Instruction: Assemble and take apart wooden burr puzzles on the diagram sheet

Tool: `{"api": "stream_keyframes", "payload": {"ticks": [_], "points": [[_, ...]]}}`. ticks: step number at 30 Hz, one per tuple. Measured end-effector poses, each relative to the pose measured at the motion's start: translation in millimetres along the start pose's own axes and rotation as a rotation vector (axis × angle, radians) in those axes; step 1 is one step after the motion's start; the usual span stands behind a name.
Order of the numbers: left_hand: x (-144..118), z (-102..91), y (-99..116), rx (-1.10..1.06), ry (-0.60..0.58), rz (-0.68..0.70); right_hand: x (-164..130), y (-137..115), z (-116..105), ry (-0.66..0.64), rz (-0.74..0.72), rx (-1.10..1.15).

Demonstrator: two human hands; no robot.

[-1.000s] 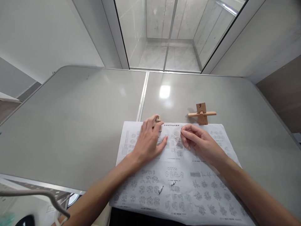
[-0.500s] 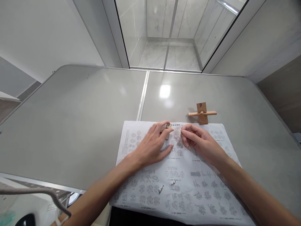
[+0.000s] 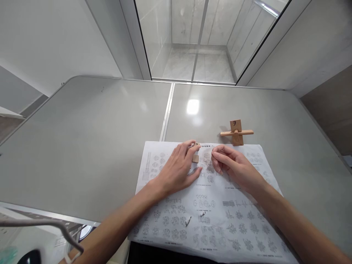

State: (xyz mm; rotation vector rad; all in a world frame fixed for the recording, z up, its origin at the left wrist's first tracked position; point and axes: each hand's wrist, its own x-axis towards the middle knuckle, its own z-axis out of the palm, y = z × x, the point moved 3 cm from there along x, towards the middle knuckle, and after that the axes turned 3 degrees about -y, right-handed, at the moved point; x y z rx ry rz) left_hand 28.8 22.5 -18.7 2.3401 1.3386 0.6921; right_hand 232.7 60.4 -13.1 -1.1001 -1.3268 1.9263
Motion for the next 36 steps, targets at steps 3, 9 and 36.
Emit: {"api": "stream_keyframes", "payload": {"ticks": [3,9,36], "points": [[0.5,-0.6,0.1,0.003,-0.007,-0.001,-0.1,-0.7,0.7,0.003,0.002,0.006],[1.5,-1.7,1.7,-0.046,-0.036,0.01,-0.3,-2.4,2.0,0.012,-0.001,0.002],[1.9,-2.4,2.0,-0.013,-0.043,0.051,0.4,-0.5,1.5,0.015,0.006,0.0]]}}
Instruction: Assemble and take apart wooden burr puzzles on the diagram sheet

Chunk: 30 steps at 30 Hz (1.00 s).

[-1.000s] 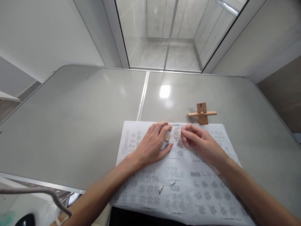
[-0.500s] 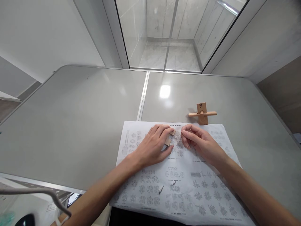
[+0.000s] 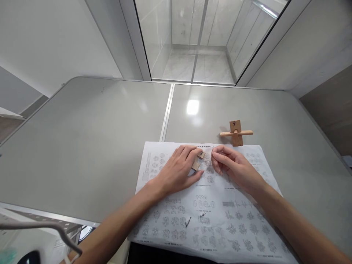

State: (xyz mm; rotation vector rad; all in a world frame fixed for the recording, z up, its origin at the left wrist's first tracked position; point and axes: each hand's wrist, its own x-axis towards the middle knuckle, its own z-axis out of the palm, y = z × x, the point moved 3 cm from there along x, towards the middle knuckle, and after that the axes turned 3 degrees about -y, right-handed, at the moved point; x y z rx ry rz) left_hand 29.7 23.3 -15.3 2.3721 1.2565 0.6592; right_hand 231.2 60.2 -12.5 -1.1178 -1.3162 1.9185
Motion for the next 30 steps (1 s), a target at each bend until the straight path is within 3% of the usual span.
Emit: {"api": "stream_keyframes", "payload": {"ticks": [30], "points": [[2,-11.1,-5,0.044,-0.049,0.054,0,1,0,-0.002,-0.008,-0.025]]}}
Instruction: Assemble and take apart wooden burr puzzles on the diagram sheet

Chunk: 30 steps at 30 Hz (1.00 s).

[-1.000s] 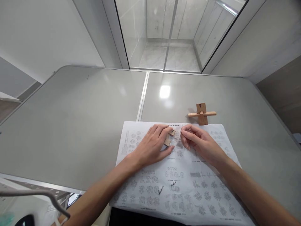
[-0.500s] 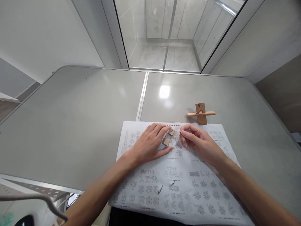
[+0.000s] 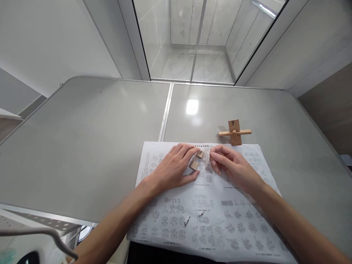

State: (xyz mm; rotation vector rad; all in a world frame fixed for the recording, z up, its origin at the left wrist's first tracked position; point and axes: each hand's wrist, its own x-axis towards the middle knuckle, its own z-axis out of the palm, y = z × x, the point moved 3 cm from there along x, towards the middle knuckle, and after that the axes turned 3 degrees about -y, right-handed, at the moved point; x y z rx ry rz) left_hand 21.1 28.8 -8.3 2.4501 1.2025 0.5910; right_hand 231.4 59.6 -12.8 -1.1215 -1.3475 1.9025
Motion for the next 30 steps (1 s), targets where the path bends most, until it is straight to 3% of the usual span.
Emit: {"api": "stream_keyframes", "payload": {"ticks": [30], "points": [[-0.4,1.1,-0.3,0.008,-0.002,0.003,0.7,-1.1,-0.1,0.003,-0.011,0.023]]}}
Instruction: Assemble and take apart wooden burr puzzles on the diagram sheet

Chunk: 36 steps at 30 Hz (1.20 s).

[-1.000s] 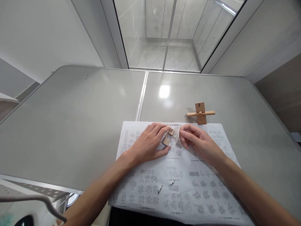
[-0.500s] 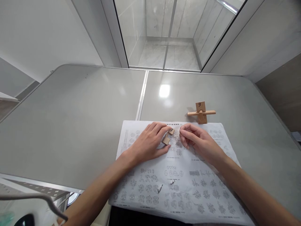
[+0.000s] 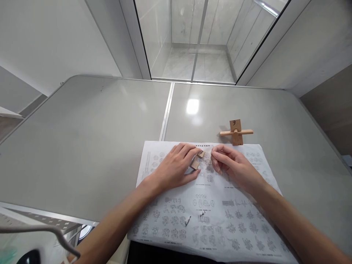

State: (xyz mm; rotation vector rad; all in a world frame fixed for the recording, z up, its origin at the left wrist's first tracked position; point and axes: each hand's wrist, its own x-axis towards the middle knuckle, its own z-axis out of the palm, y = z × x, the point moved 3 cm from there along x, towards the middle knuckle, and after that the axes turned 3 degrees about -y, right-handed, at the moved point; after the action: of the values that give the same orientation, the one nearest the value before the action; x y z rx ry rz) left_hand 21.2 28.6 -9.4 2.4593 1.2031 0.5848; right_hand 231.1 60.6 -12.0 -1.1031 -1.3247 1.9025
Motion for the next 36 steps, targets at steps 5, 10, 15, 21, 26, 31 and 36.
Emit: {"api": "stream_keyframes", "payload": {"ticks": [5,10,15,21,26,31,36], "points": [[0,0.0,0,0.024,0.011,-0.004,-1,1,2,0.002,-0.027,-0.049],[-1,-1.3,0,0.014,0.039,-0.031,-4,1,5,0.089,-0.153,-0.178],[-1,-2.4,-1,0.006,0.038,-0.039,-6,0,10,0.138,-0.317,-0.368],[0,-5.6,0,0.028,0.059,-0.064,-6,2,18,0.118,-0.51,-0.672],[0,-7.5,-1,0.005,0.062,-0.063,-4,8,22,0.089,-0.551,-0.826],[0,-8.7,-1,0.002,0.05,-0.06,-3,10,21,0.09,-0.578,-0.884],[-2,-8.9,-1,0.008,0.026,-0.057,-3,12,20,0.087,-0.552,-0.903]]}}
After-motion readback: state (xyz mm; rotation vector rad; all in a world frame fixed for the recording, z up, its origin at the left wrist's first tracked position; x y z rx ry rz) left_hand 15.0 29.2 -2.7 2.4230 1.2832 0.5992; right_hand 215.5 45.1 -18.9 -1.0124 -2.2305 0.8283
